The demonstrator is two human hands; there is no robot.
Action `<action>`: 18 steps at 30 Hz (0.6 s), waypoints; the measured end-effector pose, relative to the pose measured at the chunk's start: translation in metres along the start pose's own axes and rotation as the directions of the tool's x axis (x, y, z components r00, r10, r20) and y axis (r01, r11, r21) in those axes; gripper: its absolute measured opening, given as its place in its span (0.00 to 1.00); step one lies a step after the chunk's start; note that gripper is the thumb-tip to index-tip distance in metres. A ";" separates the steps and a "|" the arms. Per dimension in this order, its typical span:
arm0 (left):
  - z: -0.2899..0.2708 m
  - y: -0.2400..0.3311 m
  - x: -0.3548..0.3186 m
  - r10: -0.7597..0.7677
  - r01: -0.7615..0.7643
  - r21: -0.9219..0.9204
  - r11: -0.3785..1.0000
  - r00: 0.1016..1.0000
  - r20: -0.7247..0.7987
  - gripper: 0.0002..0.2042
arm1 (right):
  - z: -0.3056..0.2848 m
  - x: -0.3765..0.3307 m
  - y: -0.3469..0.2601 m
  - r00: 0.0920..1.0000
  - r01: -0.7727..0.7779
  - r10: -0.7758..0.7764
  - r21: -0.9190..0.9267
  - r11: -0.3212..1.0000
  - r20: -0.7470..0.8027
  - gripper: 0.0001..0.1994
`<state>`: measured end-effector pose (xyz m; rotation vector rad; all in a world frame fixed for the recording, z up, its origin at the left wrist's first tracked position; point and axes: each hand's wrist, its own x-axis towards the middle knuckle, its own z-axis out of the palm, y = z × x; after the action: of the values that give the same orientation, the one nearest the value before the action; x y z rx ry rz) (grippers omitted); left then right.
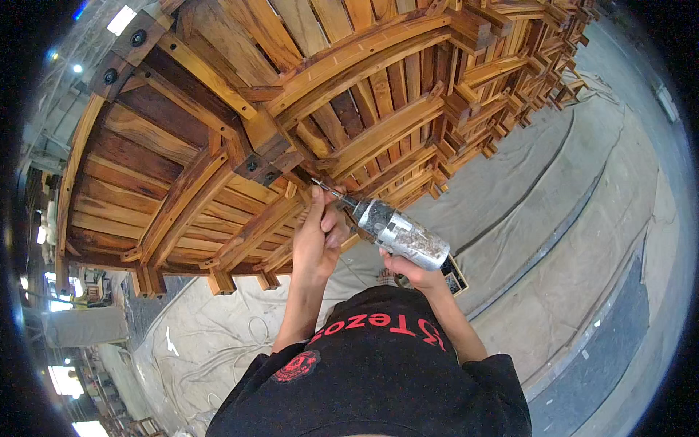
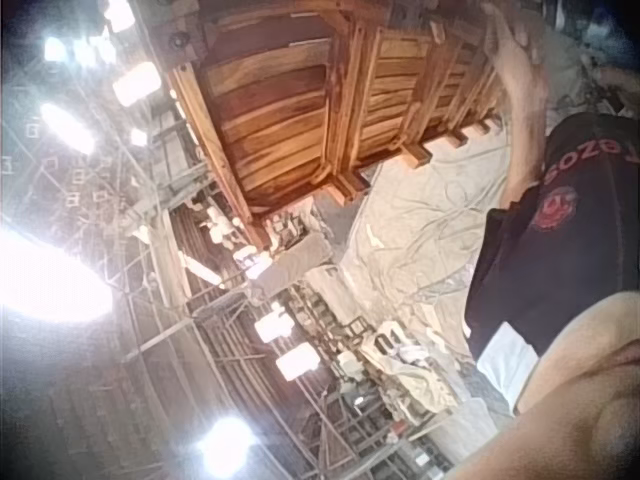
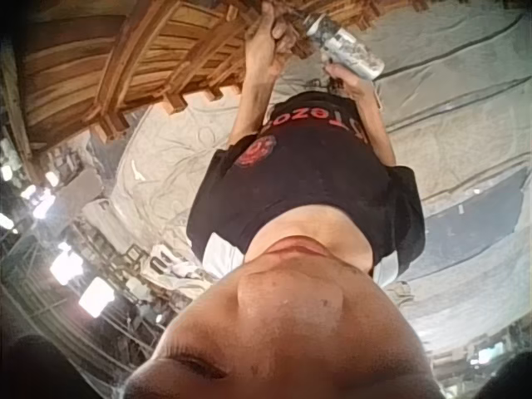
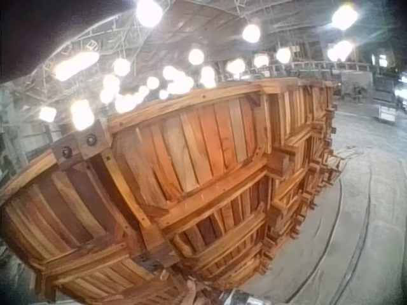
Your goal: The person drills screws into a wooden furniture structure using a pneumatic drill.
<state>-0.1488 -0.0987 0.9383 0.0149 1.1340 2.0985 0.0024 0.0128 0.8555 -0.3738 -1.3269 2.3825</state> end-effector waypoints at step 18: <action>-0.087 -0.015 0.009 0.000 0.003 -0.214 0.977 1.000 0.014 0.16 | 0.006 -0.001 0.002 0.999 0.049 -0.046 -0.182 0.982 0.022 0.19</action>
<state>-0.1758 -0.1504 0.8717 -0.0729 0.8936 2.2057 0.0005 0.0071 0.8572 -0.3689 -1.5503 2.2364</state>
